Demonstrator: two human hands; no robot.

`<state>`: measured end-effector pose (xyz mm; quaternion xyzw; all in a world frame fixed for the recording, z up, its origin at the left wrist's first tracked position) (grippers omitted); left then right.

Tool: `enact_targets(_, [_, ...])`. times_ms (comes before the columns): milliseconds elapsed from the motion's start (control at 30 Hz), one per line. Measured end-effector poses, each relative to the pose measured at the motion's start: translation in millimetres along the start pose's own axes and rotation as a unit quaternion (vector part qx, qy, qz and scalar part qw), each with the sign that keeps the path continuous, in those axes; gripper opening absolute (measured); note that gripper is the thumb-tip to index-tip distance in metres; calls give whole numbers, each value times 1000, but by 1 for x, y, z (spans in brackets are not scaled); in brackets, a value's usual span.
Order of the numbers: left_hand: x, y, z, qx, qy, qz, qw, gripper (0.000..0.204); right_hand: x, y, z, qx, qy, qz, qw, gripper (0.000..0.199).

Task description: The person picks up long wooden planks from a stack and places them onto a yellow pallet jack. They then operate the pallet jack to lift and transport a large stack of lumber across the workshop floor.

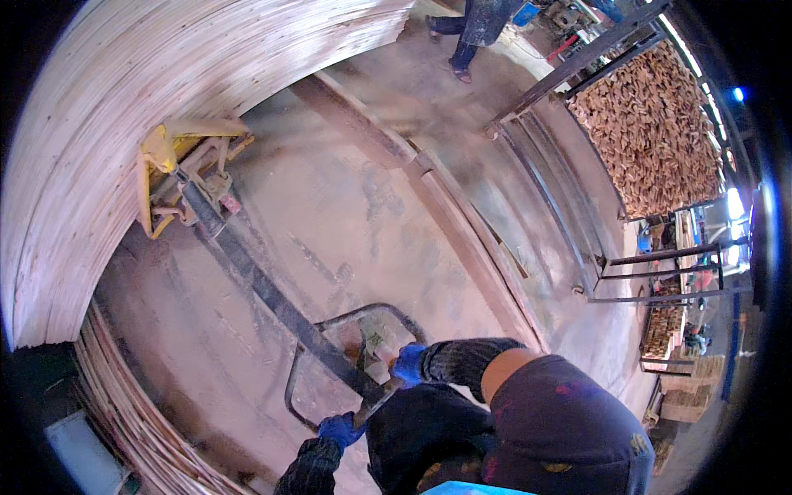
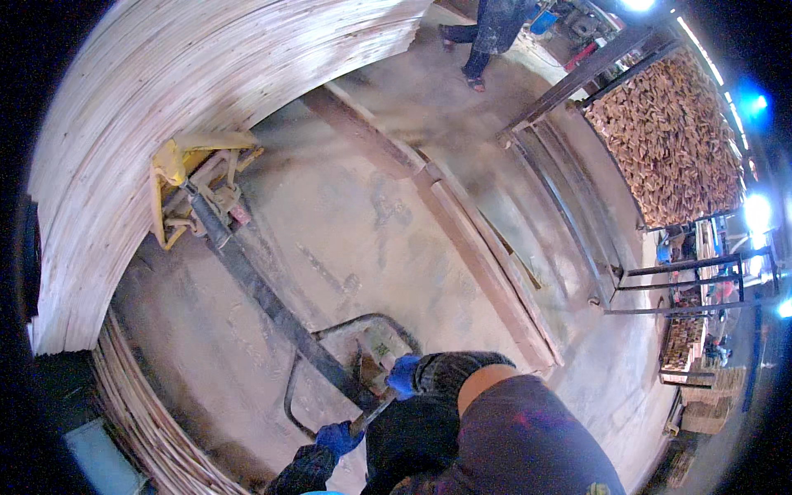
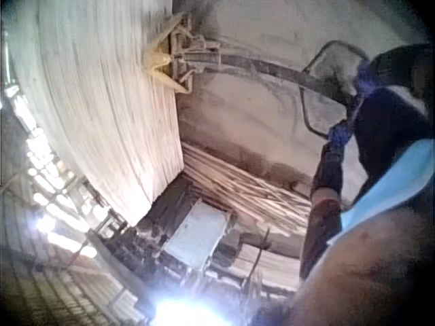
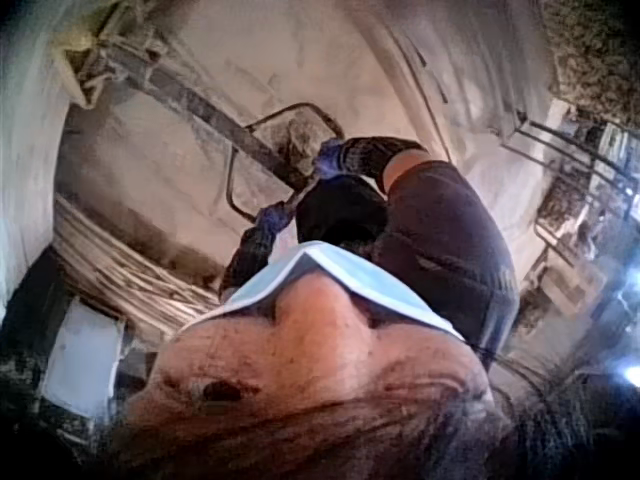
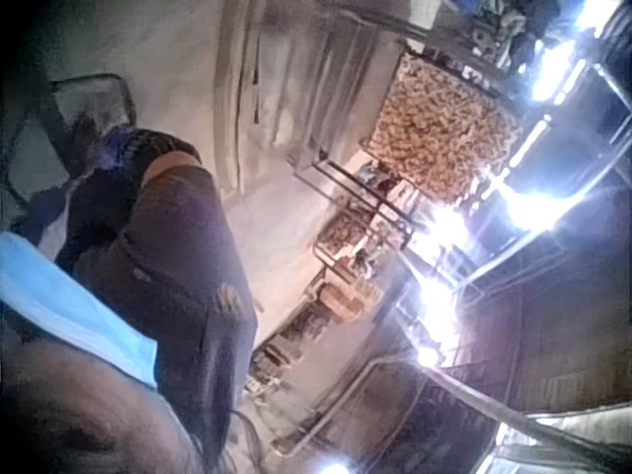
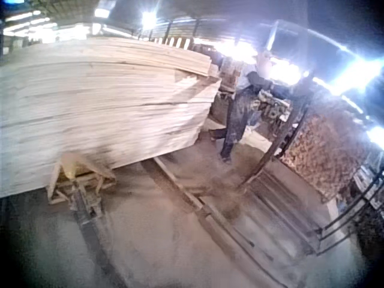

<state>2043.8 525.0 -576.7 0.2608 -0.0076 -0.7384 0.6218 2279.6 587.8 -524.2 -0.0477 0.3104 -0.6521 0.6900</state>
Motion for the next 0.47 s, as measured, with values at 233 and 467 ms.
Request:
enact_targets(233, [-80, 27, 86, -21, -3, 19, 1000, 59, -43, -30, 51, -57, 50, 100, 992, 42])
enact_targets(467, [-90, 30, 97, -8, -13, 23, 1000, 66, -80, -48, 72, -115, 8, 97, 989, 42])
Point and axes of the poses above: each hand's wrist, its own z-axis away from the middle knuckle, its own x-axis out of the palm, y = z × x, the point moved 7 cm from there along -z, towards the middle knuckle, and after that the axes turned 8 degrees about -x, right-handed, at the moved point
